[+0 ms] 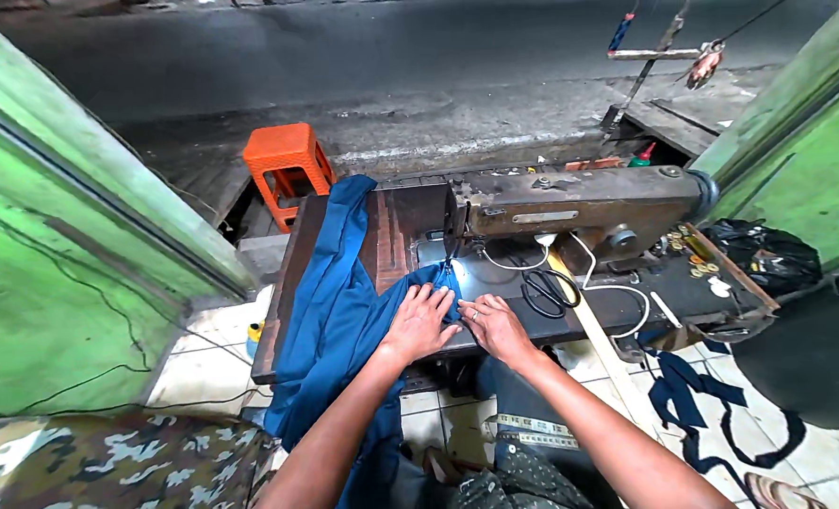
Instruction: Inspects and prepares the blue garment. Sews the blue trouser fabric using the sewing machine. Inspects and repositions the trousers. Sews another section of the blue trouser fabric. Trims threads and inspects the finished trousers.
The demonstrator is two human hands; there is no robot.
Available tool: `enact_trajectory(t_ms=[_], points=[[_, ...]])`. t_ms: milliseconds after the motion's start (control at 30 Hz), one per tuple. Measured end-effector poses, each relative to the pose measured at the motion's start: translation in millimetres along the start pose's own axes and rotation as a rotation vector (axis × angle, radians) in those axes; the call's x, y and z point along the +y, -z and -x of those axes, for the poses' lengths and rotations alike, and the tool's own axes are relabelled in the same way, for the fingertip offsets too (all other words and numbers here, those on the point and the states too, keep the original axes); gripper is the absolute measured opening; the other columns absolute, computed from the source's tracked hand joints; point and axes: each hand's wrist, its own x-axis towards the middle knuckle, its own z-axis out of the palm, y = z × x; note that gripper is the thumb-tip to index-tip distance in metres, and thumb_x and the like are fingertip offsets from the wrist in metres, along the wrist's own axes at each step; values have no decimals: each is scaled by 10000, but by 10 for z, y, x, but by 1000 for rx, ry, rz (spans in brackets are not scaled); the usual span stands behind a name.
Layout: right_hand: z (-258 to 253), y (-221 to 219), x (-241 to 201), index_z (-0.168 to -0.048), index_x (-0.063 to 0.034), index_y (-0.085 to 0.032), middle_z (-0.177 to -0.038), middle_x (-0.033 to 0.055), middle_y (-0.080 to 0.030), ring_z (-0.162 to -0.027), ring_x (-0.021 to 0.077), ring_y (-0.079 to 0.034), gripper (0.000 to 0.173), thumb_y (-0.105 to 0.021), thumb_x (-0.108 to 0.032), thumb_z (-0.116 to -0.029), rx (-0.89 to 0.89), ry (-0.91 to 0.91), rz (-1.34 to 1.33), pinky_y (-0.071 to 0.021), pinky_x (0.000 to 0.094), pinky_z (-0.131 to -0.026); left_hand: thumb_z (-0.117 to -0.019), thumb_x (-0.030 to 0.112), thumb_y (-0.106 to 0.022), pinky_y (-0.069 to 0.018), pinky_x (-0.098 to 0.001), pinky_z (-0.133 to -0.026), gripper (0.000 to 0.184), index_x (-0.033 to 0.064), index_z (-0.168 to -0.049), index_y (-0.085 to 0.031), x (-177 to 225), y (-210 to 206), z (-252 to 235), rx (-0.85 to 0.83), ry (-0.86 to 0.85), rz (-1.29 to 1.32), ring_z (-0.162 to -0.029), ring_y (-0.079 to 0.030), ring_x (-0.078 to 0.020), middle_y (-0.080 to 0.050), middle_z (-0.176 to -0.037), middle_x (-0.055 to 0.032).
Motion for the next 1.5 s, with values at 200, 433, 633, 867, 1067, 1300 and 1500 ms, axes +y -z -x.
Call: enact_trajectory(t_ms=[200, 433, 633, 867, 1067, 1300, 1500], points=[[2, 60, -42, -1165, -106, -772, -1325, 33, -703, -1188, 286, -662, 290, -526, -152, -1018, -80, -24, 21, -510, 469, -1009, -1042, 619, -355, -294, -572, -1172, 681, 156, -1519, -504, -42, -43, -17, 30, -15, 28, -1432, -440, -360, -497, -1555, -122], [-189, 113, -12, -1213, -85, -740, -1391, 45, -659, -1186, 280, -648, 341, -459, -196, -1055, -221, -68, 42, -499, 444, -999, -1049, 617, -321, -287, -571, -1164, 686, 175, -1557, -449, -140, -39, -173, 2, 18, -11, -1444, -416, -364, -472, -1565, -146], [-379, 137, 20, -1258, -77, -700, -1429, 67, -625, -1216, 286, -632, 390, -383, -227, -1089, -346, -124, 42, -486, 434, -1031, -1084, 537, -264, -222, -593, -1193, 603, 206, -1538, -484, -228, -26, -292, 23, 38, -23, -1485, -366, -345, -524, -1515, -141], [-473, 164, 43, -1288, -57, -674, -1403, 89, -635, -1262, 278, -617, 382, -401, -233, -1087, -383, -174, -11, -475, 438, -1077, -983, 187, -576, -317, -591, -1138, 265, 133, -1185, -740, -515, 338, -519, 22, -6, -161, -1318, -511, -352, -705, -1192, -81], [-551, 214, 70, -1382, -91, -627, -1381, 125, -638, -1267, 287, -620, 395, -449, -273, -1079, -423, -240, -57, -476, 459, -1085, -878, 153, -734, -369, -585, -1066, 165, 170, -1033, -790, -543, 747, -474, -10, -184, -301, -1214, -563, -336, -720, -1109, -54], [-528, 207, 83, -1356, -100, -652, -1368, 119, -647, -1254, 297, -626, 365, -471, -236, -1070, -406, -210, -89, -487, 485, -1070, -950, 293, -630, -173, -535, -1264, 266, 97, -1074, -761, -42, 635, -163, -182, -314, -12, -1414, -462, -308, -688, -1246, -101], [-155, 227, -87, -1257, -110, -729, -1354, 65, -678, -1218, 326, -625, 323, -507, -164, -1029, -274, -105, 0, -470, 496, -1051, -1026, 264, -546, -321, -525, -1183, 296, 56, -1134, -727, 120, 371, -113, -134, -276, 72, -1267, -584, -317, -671, -1252, -150]])
